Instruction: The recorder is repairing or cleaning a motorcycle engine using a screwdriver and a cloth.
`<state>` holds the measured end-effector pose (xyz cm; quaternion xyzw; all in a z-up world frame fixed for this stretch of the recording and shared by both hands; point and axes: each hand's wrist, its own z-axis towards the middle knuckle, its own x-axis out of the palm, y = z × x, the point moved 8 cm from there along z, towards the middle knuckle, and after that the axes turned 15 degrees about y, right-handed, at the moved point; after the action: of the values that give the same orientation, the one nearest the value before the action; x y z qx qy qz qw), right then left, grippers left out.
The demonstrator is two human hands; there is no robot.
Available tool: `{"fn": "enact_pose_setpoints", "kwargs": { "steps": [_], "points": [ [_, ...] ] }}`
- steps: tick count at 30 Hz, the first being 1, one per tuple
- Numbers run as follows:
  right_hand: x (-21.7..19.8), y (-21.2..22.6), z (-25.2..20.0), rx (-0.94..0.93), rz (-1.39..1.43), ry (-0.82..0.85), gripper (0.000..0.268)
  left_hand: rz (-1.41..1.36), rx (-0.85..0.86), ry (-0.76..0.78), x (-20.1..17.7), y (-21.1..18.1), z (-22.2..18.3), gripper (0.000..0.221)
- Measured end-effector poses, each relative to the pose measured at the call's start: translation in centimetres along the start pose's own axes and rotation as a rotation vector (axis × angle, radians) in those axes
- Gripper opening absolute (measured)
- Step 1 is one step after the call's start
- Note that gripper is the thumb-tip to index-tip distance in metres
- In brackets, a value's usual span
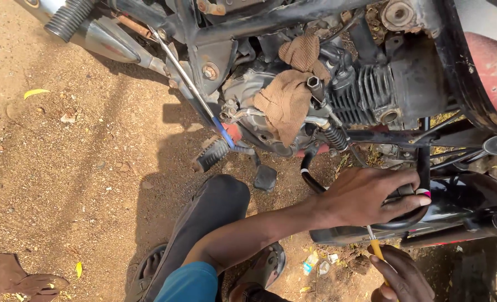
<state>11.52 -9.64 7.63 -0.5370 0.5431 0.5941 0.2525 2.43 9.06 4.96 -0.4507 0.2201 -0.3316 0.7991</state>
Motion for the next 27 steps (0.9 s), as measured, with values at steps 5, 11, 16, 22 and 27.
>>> {"fn": "enact_pose_setpoints", "kwargs": {
  "steps": [5,11,16,22,27],
  "points": [
    [-0.2,2.7,1.6,-0.017,-0.407,-0.022,0.041,0.082,0.014,0.170,2.2,1.5,0.8,0.066],
    [-0.5,5.3,2.6,-0.012,-0.595,0.016,0.035,0.068,-0.069,0.233,3.0,1.6,0.7,0.068],
    [-1.4,6.9,3.2,0.179,-0.381,-0.041,0.033,0.000,-0.034,0.148,4.4,2.7,0.8,0.061],
    [-1.9,6.8,2.5,0.401,0.049,-0.195,0.025,-0.137,0.049,0.001,4.1,2.5,0.0,0.056],
    [-1.2,4.2,-0.3,0.551,0.356,-0.221,0.018,-0.169,0.117,0.037,4.9,2.1,-0.3,0.048]
  ]
}}
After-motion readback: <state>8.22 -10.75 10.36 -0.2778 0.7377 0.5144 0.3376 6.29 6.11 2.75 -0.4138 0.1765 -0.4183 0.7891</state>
